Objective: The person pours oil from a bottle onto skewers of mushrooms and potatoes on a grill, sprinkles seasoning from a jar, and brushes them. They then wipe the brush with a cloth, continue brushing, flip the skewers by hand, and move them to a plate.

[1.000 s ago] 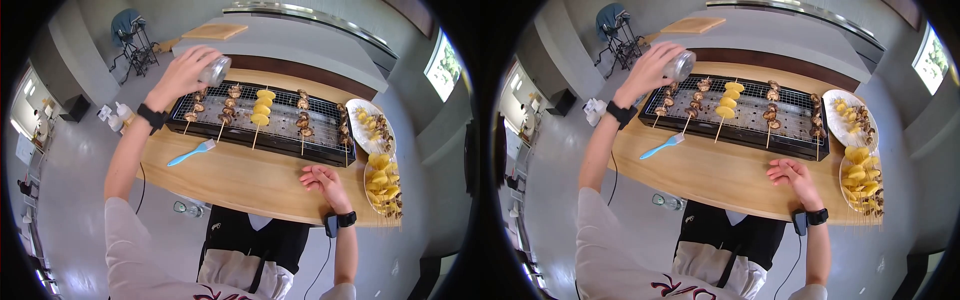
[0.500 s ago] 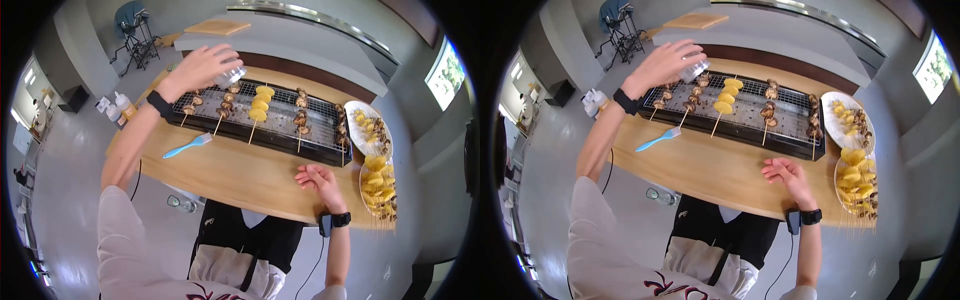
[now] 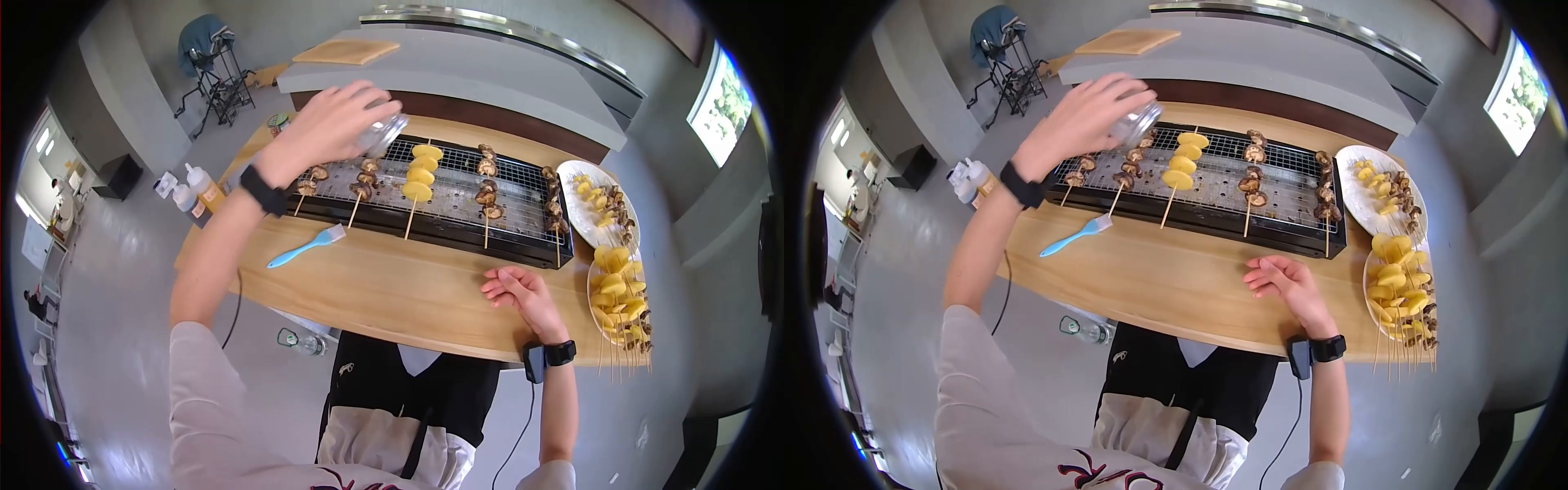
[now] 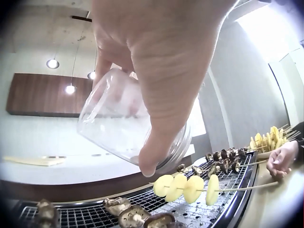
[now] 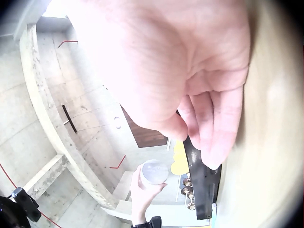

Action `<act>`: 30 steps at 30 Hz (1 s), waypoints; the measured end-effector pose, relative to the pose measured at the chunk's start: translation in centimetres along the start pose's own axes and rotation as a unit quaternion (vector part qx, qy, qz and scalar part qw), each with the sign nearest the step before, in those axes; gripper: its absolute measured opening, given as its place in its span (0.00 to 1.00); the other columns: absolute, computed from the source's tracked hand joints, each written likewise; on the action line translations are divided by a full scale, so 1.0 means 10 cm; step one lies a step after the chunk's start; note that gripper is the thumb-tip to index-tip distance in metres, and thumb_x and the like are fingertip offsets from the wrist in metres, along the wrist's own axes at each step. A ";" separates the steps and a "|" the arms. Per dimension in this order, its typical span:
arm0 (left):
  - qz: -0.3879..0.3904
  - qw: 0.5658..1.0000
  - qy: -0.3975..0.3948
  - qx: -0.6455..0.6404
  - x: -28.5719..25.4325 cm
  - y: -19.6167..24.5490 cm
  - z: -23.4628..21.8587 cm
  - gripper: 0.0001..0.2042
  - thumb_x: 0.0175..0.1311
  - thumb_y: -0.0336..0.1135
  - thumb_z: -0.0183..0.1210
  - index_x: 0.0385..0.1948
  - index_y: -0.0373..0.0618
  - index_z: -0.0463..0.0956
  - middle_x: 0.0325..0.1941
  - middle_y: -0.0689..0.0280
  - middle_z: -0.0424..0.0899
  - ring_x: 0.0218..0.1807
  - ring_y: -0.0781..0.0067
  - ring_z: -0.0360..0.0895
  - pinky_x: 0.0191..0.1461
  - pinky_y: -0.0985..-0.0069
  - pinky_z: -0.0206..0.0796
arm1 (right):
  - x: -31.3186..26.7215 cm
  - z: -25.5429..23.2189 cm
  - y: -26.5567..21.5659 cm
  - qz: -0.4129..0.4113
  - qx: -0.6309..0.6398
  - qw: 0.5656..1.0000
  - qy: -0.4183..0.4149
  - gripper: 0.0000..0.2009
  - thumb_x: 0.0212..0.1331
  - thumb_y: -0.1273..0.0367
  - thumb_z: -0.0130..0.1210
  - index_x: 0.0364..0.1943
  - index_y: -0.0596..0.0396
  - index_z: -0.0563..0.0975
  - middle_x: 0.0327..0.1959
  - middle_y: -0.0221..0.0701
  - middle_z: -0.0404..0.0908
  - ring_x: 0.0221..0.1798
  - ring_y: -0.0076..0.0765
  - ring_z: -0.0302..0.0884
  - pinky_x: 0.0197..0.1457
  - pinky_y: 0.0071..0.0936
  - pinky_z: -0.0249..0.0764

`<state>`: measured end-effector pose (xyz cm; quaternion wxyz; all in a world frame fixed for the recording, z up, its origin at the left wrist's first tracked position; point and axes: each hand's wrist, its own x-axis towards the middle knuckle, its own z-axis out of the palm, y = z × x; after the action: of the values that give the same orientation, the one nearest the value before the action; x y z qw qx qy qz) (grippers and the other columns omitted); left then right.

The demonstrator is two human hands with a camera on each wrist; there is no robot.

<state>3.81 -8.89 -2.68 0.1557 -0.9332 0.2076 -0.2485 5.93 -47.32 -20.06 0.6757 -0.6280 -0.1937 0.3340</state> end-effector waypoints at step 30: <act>0.022 0.996 0.033 0.085 0.51 0.31 0.22 0.38 0.37 0.25 0.69 0.59 0.52 0.69 0.59 0.67 0.73 0.65 0.62 0.66 0.65 0.62 0.60 | 0.02 -0.05 0.02 -0.014 0.023 1.000 -0.009 0.16 0.71 0.64 0.49 0.49 0.65 0.76 0.40 0.37 0.83 0.41 0.28 0.81 0.48 0.25 0.78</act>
<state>8.04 -13.58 -3.67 0.2331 -0.9032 0.2111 -0.2921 6.37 -47.51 -20.36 0.6927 -0.6068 -0.2006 0.3342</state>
